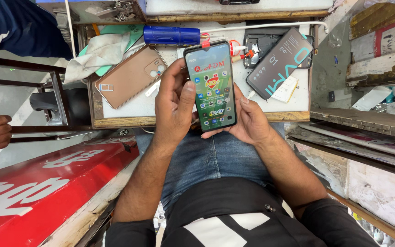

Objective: The person disassembles a smartphone, removes the battery, applies adhesive to the frame, and reassembles the device. They then place the phone into an orange case.

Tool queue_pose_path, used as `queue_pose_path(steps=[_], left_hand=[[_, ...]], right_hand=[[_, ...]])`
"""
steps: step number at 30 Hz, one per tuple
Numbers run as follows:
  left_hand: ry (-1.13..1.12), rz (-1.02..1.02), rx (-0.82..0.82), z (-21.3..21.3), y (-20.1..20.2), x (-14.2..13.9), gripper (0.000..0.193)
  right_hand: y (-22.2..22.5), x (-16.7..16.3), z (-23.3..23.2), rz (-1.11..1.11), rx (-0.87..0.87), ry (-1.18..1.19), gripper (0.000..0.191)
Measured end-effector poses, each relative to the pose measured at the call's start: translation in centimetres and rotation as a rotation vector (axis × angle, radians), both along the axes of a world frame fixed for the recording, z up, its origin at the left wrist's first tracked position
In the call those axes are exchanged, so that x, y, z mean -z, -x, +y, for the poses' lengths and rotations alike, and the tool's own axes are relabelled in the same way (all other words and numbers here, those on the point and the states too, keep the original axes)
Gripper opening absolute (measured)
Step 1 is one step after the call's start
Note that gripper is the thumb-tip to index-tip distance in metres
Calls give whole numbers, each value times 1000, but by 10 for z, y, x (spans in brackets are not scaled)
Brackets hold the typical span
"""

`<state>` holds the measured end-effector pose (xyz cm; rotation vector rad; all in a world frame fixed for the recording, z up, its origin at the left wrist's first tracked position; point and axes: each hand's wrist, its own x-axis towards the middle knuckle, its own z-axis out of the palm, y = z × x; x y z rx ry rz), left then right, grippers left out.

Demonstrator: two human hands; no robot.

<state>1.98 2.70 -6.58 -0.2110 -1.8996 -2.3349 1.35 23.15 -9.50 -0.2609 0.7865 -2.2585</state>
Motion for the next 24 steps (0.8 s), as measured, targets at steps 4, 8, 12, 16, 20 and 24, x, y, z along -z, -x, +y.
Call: queue_pose_path(steps=[4,8,12,16,20,24], left_hand=[[105,-19,-8,-1,-2,1,49],[50,-112,2,-1,-3,0,57],[19,-77,31,-1,-6,0,56],[-18,-141,66,-3,-11,-1,57],[-30,-112,79,-7,-16,-2,55],[-44,-118,84,-8,-18,-2,54]], right_hand=[[0,2,0,-20,-7,36,86],[-1,2,1,-28,-22,67,83],[-1,0,2,-36,-17,74,80],[-1,-5,2,-56,-18,89,83],[1,-8,2,-32,-40,108,93],[0,-12,3,8,-38,24,104]])
